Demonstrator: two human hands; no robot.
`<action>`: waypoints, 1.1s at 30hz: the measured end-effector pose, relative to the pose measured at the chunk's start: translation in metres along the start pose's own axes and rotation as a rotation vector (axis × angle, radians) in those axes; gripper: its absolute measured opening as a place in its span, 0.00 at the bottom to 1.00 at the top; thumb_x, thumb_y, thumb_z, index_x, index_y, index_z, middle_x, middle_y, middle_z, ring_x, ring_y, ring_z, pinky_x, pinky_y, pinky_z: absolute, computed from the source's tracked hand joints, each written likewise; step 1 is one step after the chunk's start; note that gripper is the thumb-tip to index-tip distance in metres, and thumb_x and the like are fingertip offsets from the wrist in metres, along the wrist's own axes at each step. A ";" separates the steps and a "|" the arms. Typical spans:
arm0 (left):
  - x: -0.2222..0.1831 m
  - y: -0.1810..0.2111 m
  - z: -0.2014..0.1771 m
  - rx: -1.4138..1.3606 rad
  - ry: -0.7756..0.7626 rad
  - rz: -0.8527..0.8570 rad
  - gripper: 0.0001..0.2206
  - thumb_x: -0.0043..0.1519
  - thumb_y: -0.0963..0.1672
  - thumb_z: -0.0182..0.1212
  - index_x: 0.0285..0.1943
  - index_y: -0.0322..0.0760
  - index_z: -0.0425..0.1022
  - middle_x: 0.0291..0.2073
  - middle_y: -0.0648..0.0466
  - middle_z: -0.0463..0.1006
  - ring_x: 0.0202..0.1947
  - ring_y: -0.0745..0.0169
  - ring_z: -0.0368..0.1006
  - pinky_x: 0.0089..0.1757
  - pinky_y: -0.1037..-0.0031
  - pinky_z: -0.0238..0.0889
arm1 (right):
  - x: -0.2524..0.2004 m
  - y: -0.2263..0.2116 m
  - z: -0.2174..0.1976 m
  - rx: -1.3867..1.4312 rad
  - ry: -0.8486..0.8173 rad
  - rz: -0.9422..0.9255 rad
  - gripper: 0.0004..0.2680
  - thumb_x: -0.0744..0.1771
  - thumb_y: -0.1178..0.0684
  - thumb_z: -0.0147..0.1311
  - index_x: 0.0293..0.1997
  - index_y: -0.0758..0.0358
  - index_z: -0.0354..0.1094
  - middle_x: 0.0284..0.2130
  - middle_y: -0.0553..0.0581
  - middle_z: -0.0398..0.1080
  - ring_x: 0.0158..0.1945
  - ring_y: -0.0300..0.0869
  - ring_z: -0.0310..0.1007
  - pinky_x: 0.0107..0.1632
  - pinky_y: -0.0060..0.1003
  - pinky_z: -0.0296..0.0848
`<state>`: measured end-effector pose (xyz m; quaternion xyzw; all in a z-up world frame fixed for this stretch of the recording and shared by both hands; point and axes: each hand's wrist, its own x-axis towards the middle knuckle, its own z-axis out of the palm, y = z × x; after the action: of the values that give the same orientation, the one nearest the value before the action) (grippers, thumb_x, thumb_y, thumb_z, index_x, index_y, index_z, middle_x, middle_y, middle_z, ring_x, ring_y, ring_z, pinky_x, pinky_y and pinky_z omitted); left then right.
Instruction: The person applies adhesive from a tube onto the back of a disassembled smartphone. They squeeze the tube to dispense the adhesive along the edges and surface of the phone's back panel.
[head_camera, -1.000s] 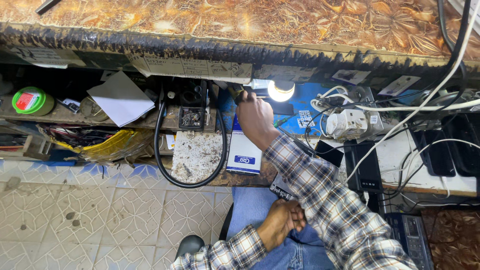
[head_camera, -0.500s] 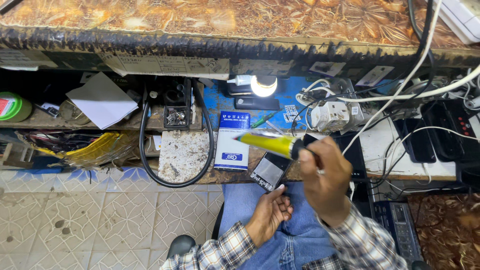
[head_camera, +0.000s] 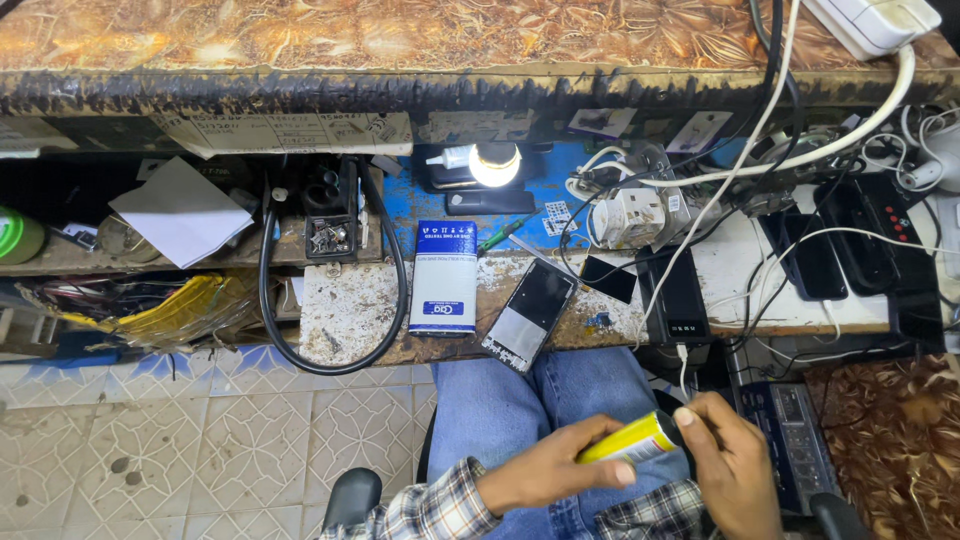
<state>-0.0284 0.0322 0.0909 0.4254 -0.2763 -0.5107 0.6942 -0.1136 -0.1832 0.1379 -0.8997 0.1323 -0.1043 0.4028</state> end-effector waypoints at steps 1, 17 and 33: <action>-0.004 0.012 0.010 0.347 0.138 -0.047 0.30 0.61 0.58 0.54 0.64 0.36 0.65 0.46 0.49 0.76 0.43 0.59 0.75 0.41 0.70 0.66 | -0.002 -0.001 0.008 -0.027 0.000 0.056 0.11 0.69 0.47 0.47 0.29 0.58 0.67 0.20 0.49 0.61 0.23 0.37 0.57 0.30 0.36 0.56; -0.004 0.008 -0.007 0.476 0.113 -0.205 0.23 0.51 0.51 0.72 0.49 0.40 0.69 0.26 0.57 0.72 0.18 0.68 0.73 0.22 0.80 0.62 | 0.007 0.013 0.010 0.024 -0.317 -0.074 0.06 0.68 0.49 0.53 0.35 0.56 0.71 0.29 0.47 0.71 0.33 0.35 0.71 0.42 0.31 0.69; -0.004 0.018 -0.018 0.770 0.152 -0.138 0.22 0.54 0.55 0.68 0.48 0.42 0.69 0.24 0.57 0.69 0.24 0.66 0.62 0.28 0.68 0.54 | 0.017 -0.001 0.001 0.112 -0.265 -0.129 0.05 0.65 0.52 0.58 0.39 0.57 0.79 0.31 0.49 0.78 0.35 0.34 0.78 0.40 0.28 0.74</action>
<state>-0.0060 0.0435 0.0981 0.7086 -0.3663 -0.3823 0.4664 -0.0967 -0.1872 0.1390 -0.8883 0.0141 -0.0174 0.4587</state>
